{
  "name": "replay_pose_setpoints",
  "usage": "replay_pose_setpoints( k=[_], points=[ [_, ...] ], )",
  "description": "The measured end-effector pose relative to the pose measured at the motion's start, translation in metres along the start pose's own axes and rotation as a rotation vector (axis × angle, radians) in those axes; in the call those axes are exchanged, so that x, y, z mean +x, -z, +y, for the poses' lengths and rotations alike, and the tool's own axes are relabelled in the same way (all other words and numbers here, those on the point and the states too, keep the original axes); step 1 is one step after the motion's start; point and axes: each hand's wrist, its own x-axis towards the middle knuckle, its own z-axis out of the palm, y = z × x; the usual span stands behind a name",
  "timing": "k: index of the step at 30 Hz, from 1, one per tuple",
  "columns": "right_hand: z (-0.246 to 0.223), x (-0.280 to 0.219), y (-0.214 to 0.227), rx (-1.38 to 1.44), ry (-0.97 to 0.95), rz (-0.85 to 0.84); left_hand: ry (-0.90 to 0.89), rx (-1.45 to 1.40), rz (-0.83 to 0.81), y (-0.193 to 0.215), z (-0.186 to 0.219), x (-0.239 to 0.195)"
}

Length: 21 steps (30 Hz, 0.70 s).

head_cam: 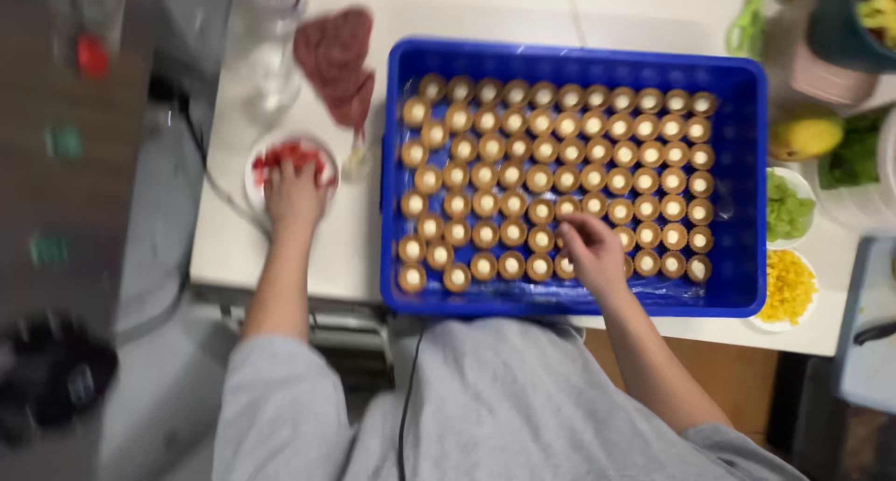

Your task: The person places strawberry slices into cream-filled tarts arranged in a blue tray by hand.

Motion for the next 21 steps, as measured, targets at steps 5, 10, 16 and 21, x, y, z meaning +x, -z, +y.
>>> replay_pose_setpoints(
  k=[5, 10, 16, 21],
  points=[
    [0.001, -0.004, -0.013, 0.06, -0.036, 0.035, 0.027, -0.029, -0.04, 0.006, 0.0, 0.001],
    [-0.013, 0.003, -0.029, 0.067, -0.042, 0.018, 0.038, -0.211, -0.033, 0.008, -0.003, 0.012],
    [-0.033, 0.013, -0.026, 0.093, 0.021, -0.036, 0.114, -0.367, -0.034, 0.027, 0.003, 0.006],
    [-0.054, 0.024, -0.007, 0.113, 0.108, -0.031, 0.061, -0.352, 0.0, 0.029, 0.005, 0.002]
  ],
)
